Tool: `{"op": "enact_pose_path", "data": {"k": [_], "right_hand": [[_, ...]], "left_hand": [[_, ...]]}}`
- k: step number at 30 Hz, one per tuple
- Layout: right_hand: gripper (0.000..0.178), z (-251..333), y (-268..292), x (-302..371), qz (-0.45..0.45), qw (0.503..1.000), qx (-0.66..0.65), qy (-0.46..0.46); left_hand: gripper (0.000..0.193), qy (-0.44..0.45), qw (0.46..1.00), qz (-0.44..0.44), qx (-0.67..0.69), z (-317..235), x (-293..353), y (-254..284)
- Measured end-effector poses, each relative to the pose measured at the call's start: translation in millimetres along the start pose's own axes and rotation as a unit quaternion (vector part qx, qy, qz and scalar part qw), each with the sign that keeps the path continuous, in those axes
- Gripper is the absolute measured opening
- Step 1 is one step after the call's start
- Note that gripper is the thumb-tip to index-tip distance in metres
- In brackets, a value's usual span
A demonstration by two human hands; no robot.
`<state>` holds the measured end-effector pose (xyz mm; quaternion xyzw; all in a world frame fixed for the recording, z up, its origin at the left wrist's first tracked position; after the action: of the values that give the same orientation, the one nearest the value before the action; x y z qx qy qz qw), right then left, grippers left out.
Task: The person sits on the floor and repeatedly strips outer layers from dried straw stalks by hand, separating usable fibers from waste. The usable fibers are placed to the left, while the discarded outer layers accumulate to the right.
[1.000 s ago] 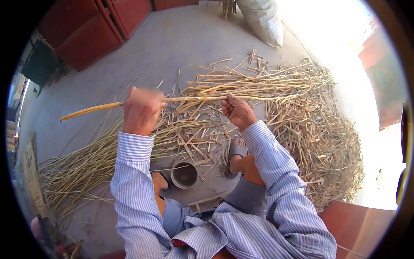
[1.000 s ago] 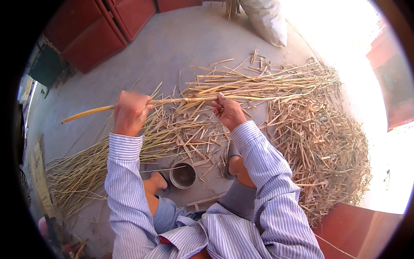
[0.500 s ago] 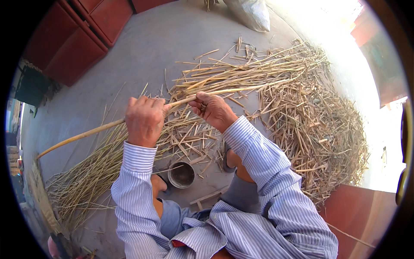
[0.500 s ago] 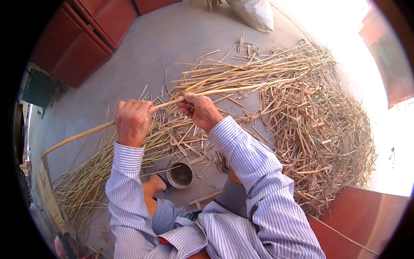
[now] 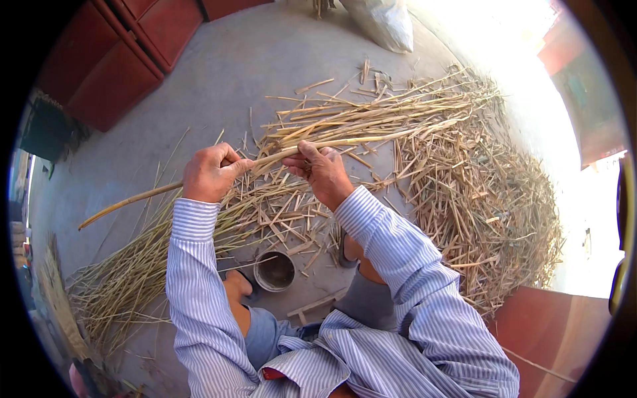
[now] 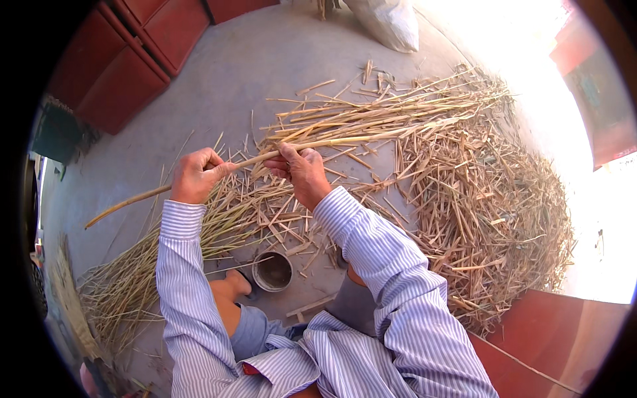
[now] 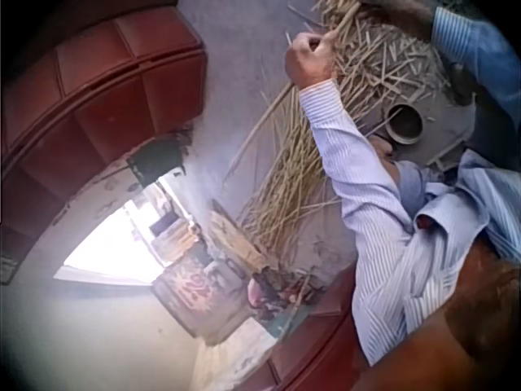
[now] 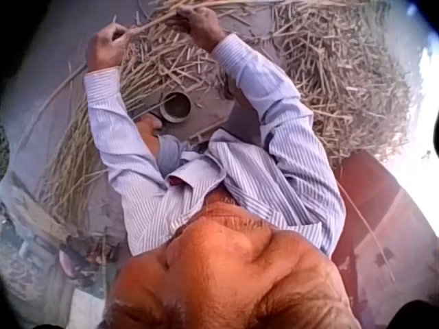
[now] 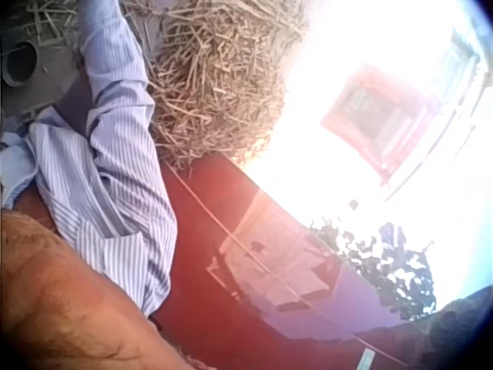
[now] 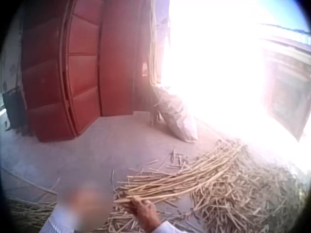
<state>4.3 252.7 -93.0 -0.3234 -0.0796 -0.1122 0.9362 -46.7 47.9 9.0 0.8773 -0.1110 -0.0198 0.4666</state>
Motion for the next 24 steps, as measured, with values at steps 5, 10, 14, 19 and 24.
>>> {"op": "enact_pose_path", "data": {"k": [5,10,14,19,24], "right_hand": [[0.023,-3,-11,2,0.002,0.999,-0.042,0.030],[0.021,-1,-5,-4,-0.012,0.999,-0.032,0.010],[0.022,-2,4,-5,-0.061,0.998,-0.019,-0.027],[0.018,0,5,-4,-0.108,0.993,-0.028,-0.024],[0.024,38,51,-28,-0.206,0.967,-0.132,0.079]], "left_hand": [[0.029,0.028,0.995,0.077,0.064,28,-7,1],[0.028,-0.095,0.993,-0.054,-0.051,5,14,-4],[0.030,-0.196,0.958,-0.139,-0.155,-4,27,-19],[0.029,-0.263,0.938,-0.156,-0.163,-5,35,-22],[0.022,-0.153,0.977,-0.108,-0.105,29,28,30]]}}
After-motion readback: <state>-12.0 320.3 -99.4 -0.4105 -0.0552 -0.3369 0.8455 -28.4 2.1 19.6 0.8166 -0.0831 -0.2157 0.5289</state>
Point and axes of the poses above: each hand's wrist, its own x-axis away from the middle knuckle, its own y-axis out of the back of the hand, z = x × y, the point moved 2 cm from there along -x, towards the middle knuckle, and after that the axes turned 11 degrees about y, right-handed, at the moved point
